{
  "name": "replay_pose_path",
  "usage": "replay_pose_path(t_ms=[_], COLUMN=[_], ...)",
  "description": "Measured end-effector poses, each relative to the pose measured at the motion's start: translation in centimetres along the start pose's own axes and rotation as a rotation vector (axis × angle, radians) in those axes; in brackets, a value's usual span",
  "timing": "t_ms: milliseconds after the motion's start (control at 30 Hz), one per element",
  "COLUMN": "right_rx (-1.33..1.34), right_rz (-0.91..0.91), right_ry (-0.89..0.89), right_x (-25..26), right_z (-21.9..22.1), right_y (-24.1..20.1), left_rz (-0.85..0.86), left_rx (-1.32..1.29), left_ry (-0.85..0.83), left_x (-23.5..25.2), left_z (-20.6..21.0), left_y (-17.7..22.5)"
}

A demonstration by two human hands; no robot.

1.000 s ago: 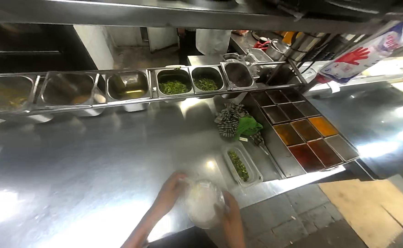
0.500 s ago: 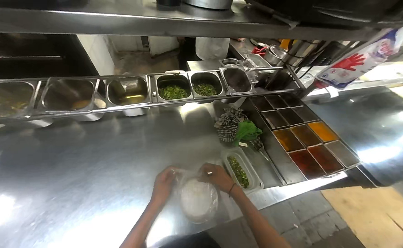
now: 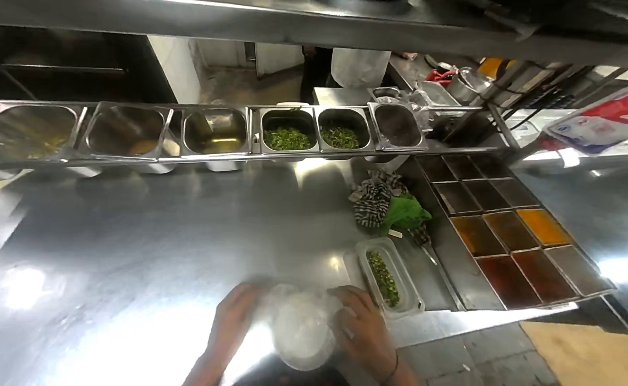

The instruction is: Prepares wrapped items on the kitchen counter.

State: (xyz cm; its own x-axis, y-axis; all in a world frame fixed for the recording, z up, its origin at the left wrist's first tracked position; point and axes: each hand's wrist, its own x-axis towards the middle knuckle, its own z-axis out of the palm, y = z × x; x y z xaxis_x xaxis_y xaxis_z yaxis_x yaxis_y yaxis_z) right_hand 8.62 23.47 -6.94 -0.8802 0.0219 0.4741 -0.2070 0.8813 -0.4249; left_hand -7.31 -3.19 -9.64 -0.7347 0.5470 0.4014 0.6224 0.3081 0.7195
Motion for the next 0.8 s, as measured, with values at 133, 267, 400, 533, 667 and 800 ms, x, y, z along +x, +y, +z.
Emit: replay_pose_path(t_ms=[133,267,400,533,667,800], right_rx=[0.010,0.001,-0.008,0.082,0.348,0.571], right_rz=[-0.077,-0.041,0.047,-0.002,0.018,0.139], right_ry=[-0.062,-0.106,-0.223,-0.304,-0.439,-0.656], right_x=[-1.5,-2.7,-2.4,-2.0,-0.8,0.2], right_z=[0.3,0.5,-0.1,-0.7,-2.3,-3.3], right_y=[-1.4,-2.3,-4.2,-5.2,-6.3,-6.5], left_rz=[-0.043,0.007,0.054,0.054,0.065,0.094], left_rx=[0.013,0.012,0.096,0.156,0.115,0.255], left_ry=[-0.109,-0.215,-0.174,-0.127,-0.039,-0.279], left_x=[-1.5,-2.6,-3.4,-3.8,-2.9,-1.7], left_z=[-2.5,-4.0,-3.5,-2.9,-2.4,-1.7], left_y=[1.0,2.8,2.8,3.6,6.2,7.7])
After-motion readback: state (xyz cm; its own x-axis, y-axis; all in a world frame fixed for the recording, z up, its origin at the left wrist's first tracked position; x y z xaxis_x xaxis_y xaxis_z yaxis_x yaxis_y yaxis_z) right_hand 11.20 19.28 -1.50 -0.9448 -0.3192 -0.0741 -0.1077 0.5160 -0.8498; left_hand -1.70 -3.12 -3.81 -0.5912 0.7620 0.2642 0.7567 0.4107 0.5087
